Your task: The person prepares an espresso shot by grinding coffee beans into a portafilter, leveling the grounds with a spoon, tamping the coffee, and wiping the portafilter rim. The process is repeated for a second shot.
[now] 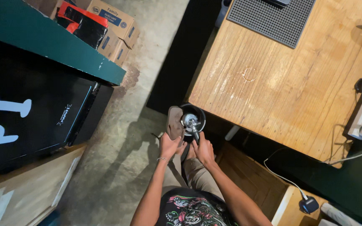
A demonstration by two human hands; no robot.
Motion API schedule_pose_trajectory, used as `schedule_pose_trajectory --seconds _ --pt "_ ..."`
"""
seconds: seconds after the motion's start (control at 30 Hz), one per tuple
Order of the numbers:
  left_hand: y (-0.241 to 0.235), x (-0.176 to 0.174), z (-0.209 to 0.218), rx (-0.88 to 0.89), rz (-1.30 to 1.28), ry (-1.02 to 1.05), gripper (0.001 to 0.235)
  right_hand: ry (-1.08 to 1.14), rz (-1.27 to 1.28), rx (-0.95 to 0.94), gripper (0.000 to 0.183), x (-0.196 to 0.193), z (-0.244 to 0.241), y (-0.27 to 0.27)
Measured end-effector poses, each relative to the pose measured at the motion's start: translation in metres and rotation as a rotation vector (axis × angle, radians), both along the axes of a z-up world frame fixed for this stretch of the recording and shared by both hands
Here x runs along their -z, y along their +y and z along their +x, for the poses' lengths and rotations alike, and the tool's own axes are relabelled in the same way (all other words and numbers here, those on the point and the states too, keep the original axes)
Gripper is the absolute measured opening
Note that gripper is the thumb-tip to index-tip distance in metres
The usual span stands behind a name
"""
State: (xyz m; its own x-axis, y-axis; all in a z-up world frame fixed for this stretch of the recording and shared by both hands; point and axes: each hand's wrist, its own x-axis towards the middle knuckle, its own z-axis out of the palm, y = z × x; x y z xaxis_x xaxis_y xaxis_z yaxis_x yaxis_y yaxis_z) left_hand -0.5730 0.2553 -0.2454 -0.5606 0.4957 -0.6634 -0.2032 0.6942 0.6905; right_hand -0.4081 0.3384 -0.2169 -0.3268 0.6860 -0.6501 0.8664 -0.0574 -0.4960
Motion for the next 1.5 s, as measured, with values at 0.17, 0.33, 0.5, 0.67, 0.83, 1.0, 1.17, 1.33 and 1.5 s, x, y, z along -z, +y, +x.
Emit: schedule_pose_trajectory --seconds 0.17,0.33,0.5,0.67,0.83,1.0,1.17,1.33,1.5 --pt "0.005 -0.059 -0.006 0.038 -0.046 0.121 0.070 0.328 -0.222 0.319 0.016 -0.030 0.009 0.003" --pt "-0.001 -0.073 -0.002 0.031 -0.038 0.149 0.077 0.644 -0.540 0.659 0.016 -0.064 0.023 0.000" --pt "-0.013 -0.031 0.014 0.188 0.157 0.495 0.058 0.758 -0.843 0.881 0.016 -0.042 0.043 -0.014" --pt "0.001 -0.027 0.021 0.468 0.207 0.378 0.043 0.699 -0.868 0.837 0.017 -0.052 0.038 -0.021" --pt "-0.005 -0.010 -0.008 0.989 0.326 0.632 0.044 0.602 -0.825 0.726 0.018 -0.121 0.015 -0.004" --pt "0.001 0.004 -0.021 1.062 0.459 0.751 0.008 0.558 -0.881 0.675 0.019 -0.121 0.011 -0.005" --pt "0.010 -0.035 -0.004 0.692 0.426 0.247 0.023 0.550 -0.939 0.799 0.027 -0.122 0.002 -0.012" --pt "0.016 -0.047 0.033 0.117 0.279 -0.095 0.052 0.569 -0.899 0.815 0.028 -0.121 -0.005 -0.032" --pt "0.044 -0.039 0.034 -0.414 0.200 -0.265 0.033 0.415 -0.486 0.374 0.012 -0.115 -0.001 -0.036"
